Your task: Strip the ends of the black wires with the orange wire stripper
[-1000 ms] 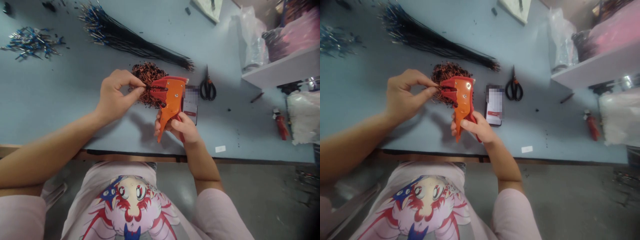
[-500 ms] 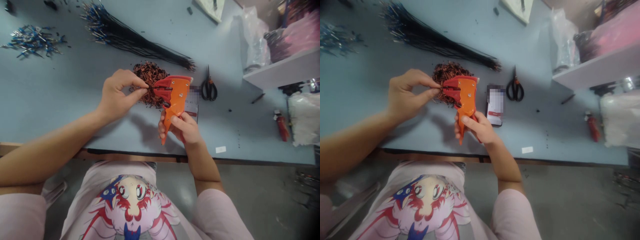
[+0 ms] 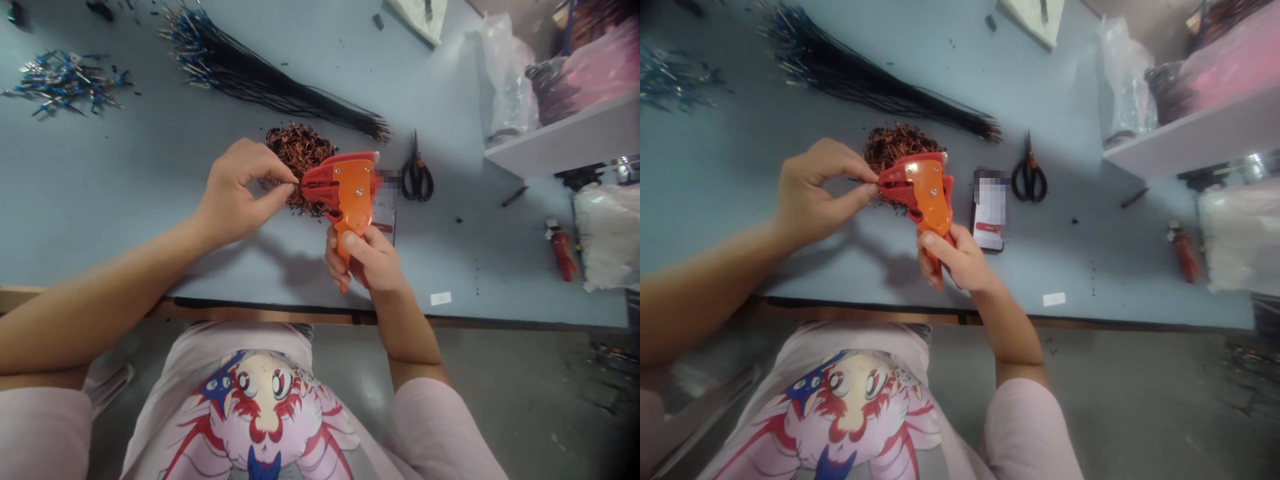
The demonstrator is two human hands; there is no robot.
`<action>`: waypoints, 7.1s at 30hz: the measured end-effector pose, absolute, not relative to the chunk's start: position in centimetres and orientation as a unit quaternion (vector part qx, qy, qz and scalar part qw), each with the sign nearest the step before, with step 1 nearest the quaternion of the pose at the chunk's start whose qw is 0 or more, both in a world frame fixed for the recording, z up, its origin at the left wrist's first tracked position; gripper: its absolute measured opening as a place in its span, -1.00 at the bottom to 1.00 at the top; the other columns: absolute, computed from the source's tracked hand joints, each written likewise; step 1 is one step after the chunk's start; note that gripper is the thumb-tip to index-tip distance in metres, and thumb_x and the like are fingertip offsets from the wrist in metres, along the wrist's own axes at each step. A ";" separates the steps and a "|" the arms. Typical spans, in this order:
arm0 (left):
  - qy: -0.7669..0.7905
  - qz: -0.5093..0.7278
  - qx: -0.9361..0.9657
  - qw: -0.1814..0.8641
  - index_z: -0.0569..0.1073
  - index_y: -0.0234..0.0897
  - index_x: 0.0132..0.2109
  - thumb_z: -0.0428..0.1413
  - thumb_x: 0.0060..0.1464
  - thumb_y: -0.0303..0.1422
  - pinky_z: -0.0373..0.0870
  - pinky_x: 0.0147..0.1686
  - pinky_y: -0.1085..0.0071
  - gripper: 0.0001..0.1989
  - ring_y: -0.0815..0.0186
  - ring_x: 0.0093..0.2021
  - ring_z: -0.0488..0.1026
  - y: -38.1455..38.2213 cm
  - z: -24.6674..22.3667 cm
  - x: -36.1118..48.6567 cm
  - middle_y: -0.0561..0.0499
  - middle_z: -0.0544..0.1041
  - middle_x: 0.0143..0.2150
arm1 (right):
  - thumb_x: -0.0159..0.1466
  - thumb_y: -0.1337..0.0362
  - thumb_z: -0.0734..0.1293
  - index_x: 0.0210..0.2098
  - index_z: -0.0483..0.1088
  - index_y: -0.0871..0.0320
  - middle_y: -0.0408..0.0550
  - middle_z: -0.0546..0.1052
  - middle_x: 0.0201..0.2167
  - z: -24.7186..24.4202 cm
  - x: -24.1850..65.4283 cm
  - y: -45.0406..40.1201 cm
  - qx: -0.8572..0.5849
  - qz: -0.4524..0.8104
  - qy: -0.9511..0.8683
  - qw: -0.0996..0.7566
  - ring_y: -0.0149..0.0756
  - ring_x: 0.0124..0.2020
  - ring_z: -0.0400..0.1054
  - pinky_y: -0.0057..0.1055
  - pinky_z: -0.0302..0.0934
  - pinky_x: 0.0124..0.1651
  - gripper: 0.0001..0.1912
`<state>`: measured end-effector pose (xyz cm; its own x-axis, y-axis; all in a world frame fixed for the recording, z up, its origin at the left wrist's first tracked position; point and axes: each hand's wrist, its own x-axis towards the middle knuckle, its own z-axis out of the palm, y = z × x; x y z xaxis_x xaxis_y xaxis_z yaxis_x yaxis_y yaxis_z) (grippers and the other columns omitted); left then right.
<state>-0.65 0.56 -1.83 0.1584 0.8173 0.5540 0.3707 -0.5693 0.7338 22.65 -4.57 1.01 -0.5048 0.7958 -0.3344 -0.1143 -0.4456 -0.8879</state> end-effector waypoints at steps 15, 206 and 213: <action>0.370 0.539 0.752 0.091 0.55 -0.08 -0.27 0.25 0.18 -0.37 0.41 -0.17 0.17 -0.94 0.29 -0.27 0.53 1.3 -2.4 -0.9 0.13 0.60 -0.35 | 0.22 0.04 0.50 -0.14 0.40 0.24 -0.05 0.57 -0.39 0.5 23.5 -4.0 -0.354 0.797 -0.389 0.296 -0.23 -0.47 0.54 -0.29 0.52 -0.55 -0.57; 0.361 0.477 0.600 0.531 0.65 -0.15 -0.31 0.28 0.06 -0.35 0.35 -0.21 0.37 -0.97 0.31 -0.28 0.47 -1.8 -2.4 1.9 0.02 0.64 -0.23 | 0.33 -0.12 0.33 -0.24 0.25 0.13 -0.25 0.41 -0.53 -1.3 22.1 -4.4 -0.214 0.892 -0.312 0.246 -0.45 -0.66 0.31 -0.37 0.43 -0.51 -0.58; 0.376 0.464 0.606 0.525 0.65 -0.14 -0.29 0.26 0.08 -0.32 0.36 -0.21 0.37 -0.94 0.29 -0.29 0.46 -1.7 -2.3 1.9 0.03 0.62 -0.28 | 0.35 -0.23 0.22 -0.31 0.14 0.07 -0.36 0.25 -0.65 -0.9 22.0 -4.5 -0.282 0.868 -0.339 0.228 -0.53 -0.77 0.08 -0.51 0.23 -0.70 -0.51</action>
<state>1.90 -1.71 -2.32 0.2866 0.9431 0.1684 -0.0327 -0.1661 0.9856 22.03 -4.48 -0.88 -0.7373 0.5866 -0.3351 -0.2044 -0.6665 -0.7169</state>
